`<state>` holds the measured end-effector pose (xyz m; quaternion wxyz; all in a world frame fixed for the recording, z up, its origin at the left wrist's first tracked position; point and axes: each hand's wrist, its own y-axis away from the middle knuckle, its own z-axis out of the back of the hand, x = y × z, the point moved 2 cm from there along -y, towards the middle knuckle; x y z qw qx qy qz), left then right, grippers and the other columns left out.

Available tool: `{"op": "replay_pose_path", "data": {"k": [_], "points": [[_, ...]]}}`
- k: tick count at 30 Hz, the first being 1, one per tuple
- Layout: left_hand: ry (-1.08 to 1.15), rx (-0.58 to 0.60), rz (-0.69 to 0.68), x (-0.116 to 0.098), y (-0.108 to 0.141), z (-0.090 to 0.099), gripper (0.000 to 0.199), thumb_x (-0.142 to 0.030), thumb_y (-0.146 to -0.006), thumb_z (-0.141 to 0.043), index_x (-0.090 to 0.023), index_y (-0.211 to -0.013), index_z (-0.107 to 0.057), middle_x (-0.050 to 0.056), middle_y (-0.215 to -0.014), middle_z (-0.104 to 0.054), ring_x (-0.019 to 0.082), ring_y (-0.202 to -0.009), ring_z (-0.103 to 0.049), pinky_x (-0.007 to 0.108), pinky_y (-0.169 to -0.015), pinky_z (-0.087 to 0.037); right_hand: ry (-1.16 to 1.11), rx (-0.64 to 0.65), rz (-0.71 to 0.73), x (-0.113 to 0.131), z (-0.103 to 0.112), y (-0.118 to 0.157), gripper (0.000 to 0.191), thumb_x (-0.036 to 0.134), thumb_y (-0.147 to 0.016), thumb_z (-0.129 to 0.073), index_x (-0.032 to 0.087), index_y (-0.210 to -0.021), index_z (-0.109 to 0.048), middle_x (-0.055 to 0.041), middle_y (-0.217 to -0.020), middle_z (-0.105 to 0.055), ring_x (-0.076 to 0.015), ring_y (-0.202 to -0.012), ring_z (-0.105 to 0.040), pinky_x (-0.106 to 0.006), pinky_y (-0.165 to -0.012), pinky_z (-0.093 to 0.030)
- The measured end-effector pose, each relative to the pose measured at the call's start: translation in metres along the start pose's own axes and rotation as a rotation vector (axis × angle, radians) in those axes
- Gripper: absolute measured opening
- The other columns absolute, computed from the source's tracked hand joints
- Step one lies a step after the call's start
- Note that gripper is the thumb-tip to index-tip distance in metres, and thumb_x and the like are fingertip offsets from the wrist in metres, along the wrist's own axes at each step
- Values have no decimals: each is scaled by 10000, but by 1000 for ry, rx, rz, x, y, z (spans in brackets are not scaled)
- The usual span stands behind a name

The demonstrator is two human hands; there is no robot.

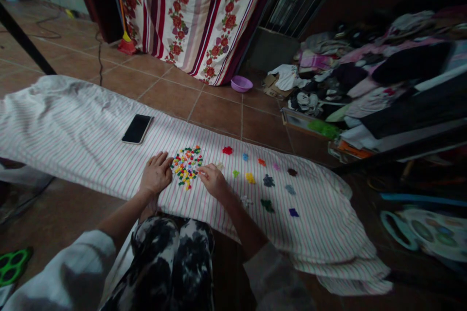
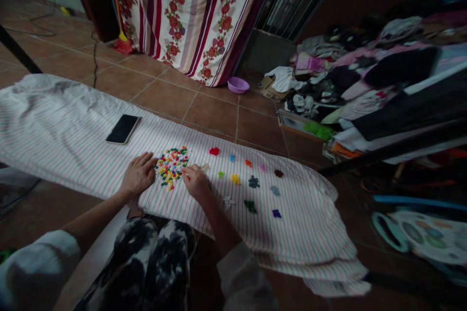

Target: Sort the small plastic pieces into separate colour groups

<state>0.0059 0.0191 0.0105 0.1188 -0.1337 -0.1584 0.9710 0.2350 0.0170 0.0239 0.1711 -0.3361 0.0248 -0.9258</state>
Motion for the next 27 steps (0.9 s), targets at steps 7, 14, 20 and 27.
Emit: {"op": "replay_pose_path", "data": {"k": [7, 14, 20, 27], "points": [[13, -15, -8, 2, 1, -3, 389, -212, -862, -422, -179, -1183, -639, 128, -1353, -573, 286, -1317, -471, 448, -1094, -359, 100, -119, -94, 10, -26, 6, 272, 92, -832, -487, 177, -1002, -682, -83, -962, -592, -197, -926, -589, -306, -862, -490], [69, -45, -6, 6, 2, -8, 391, -187, -846, -433, -165, -1188, -622, 141, -1375, -541, 285, -1312, -462, 462, -1099, -365, 106, -256, -149, 15, -40, 11, 278, 120, -871, -441, 162, -1045, -654, -94, -1001, -587, -197, -925, -593, -314, -873, -496], [125, -119, 4, 11, 5, -13, 371, -176, -843, -425, -146, -1153, -626, 165, -1368, -522, 296, -1292, -463, 478, -1077, -408, 113, -330, -157, 17, -43, 13, 242, 131, -866, -448, 177, -972, -659, -80, -955, -600, -193, -920, -599, -310, -871, -492], [146, -136, 8, 10, 9, -13, 361, -163, -855, -425, -109, -1144, -635, 184, -1298, -574, 298, -1277, -474, 467, -1093, -401, 7, -330, -128, 12, -42, 11, 193, 167, -832, -477, 202, -906, -652, -56, -915, -640, -168, -812, -615, -289, -796, -506]]}}
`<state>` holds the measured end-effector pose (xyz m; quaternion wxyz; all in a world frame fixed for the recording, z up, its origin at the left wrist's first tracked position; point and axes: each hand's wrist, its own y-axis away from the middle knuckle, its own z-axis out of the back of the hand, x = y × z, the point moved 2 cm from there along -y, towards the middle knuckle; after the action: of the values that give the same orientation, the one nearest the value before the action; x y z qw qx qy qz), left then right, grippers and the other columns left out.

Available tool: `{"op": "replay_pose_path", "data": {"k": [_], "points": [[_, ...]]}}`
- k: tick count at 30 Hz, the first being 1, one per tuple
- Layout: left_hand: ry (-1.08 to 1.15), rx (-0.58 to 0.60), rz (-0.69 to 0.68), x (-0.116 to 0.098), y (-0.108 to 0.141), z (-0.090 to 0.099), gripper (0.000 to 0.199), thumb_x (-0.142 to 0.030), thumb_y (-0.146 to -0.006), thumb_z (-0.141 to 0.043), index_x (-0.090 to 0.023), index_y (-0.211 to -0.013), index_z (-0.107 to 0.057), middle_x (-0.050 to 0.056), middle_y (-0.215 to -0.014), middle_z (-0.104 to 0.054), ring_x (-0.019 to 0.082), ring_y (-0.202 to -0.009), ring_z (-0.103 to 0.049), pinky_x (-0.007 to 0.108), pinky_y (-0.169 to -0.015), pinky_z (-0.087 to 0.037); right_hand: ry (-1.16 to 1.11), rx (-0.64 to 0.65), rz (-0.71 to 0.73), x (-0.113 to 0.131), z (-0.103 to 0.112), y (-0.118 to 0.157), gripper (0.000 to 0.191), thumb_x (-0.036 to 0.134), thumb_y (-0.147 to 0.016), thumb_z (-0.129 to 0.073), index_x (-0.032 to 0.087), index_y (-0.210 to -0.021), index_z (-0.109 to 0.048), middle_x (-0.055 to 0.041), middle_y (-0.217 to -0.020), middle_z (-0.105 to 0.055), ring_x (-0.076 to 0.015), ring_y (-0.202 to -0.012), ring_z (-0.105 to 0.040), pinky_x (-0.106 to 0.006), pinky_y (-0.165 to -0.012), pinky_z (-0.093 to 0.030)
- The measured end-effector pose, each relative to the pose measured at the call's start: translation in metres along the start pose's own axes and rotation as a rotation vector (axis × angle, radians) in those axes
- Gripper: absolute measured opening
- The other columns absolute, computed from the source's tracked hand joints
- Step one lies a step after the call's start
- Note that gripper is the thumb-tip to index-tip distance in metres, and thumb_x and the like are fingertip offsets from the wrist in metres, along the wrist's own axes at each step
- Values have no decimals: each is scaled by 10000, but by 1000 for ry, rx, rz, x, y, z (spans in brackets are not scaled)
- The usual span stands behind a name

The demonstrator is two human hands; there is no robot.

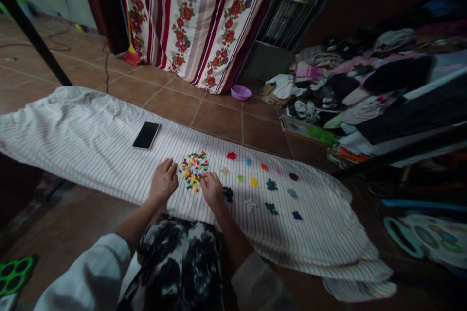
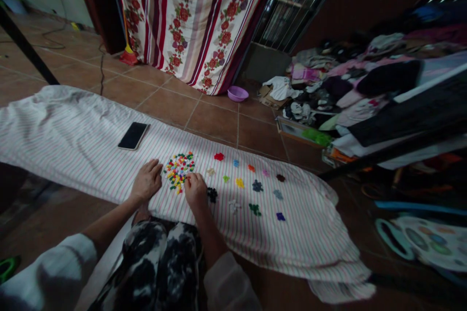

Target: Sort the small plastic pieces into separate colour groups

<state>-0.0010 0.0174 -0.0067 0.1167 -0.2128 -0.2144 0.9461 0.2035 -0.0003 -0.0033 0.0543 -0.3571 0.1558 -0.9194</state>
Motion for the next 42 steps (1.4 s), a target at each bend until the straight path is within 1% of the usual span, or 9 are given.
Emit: {"op": "replay_pose_path", "data": {"k": [5, 12, 18, 22, 24, 27, 34, 36, 42], "points": [[-10, -5, 1, 0, 0, 0, 356, -156, -842, -425, -127, -1127, -635, 163, -1281, -587, 289, -1276, -478, 460, -1090, -401, -145, 2, -60, -3, 1, -4, 167, 225, -820, -490, 211, -884, -644, -39, -863, -688, -174, -777, -657, -293, -747, -534], [28, 9, 21, 0, -2, 1, 358, -161, -812, -451, -150, -1117, -637, 158, -1272, -587, 300, -1266, -480, 487, -1076, -407, -345, -82, -178, 0, 6, -4, 153, 311, -795, -519, 217, -867, -616, -36, -832, -721, -183, -780, -702, -288, -729, -565], [3, 14, 17, -2, -4, 4, 331, -164, -808, -452, -154, -1082, -638, 158, -1254, -593, 300, -1236, -503, 479, -1060, -417, -349, -137, -222, 0, 18, -10, 158, 358, -776, -549, 218, -835, -592, -30, -790, -705, -175, -725, -685, -278, -686, -555], [-4, 7, -9, -2, -4, 6, 314, -172, -815, -454, -153, -1072, -632, 168, -1240, -598, 309, -1225, -513, 486, -1045, -423, -351, -133, -273, -9, 36, -5, 157, 371, -784, -540, 233, -837, -592, -22, -838, -716, -176, -758, -690, -285, -705, -552], [-21, -4, -19, -3, -4, 6, 306, -177, -819, -452, -148, -1066, -630, 171, -1232, -600, 311, -1205, -528, 482, -1031, -431, -335, -151, -314, -20, 50, -1, 171, 380, -783, -539, 237, -852, -600, -20, -875, -723, -179, -778, -693, -290, -710, -552], [-34, -7, -34, -3, -4, 6, 310, -182, -817, -455, -169, -1077, -622, 158, -1243, -595, 320, -1216, -521, 501, -1009, -438, -298, -206, -390, -42, 78, 4, 216, 408, -761, -554, 226, -860, -615, -28, -849, -723, -193, -787, -693, -299, -702, -548], [-104, 2, -76, -4, -5, 8, 270, -173, -828, -437, -166, -1028, -619, 155, -1196, -605, 307, -1178, -540, 457, -970, -449, -259, -375, -500, -114, 156, 13, 333, 494, -714, -584, 196, -861, -615, -51, -802, -704, -183, -734, -674, -304, -701, -542], [-135, -3, -88, -4, -5, 8, 260, -175, -838, -433, -166, -1021, -616, 148, -1186, -609, 300, -1154, -554, 443, -954, -457, -195, -435, -558, -137, 179, 16, 364, 508, -693, -591, 186, -861, -615, -46, -760, -692, -177, -703, -659, -309, -708, -534], [-164, -25, -99, -3, -5, 7, 242, -189, -851, -435, -169, -1020, -608, 150, -1180, -616, 302, -1139, -563, 446, -939, -464, 94, -497, -699, -197, 237, 18, 337, 456, -672, -572, 181, -853, -642, -48, -717, -692, -194, -709, -656, -322, -725, -505]]}}
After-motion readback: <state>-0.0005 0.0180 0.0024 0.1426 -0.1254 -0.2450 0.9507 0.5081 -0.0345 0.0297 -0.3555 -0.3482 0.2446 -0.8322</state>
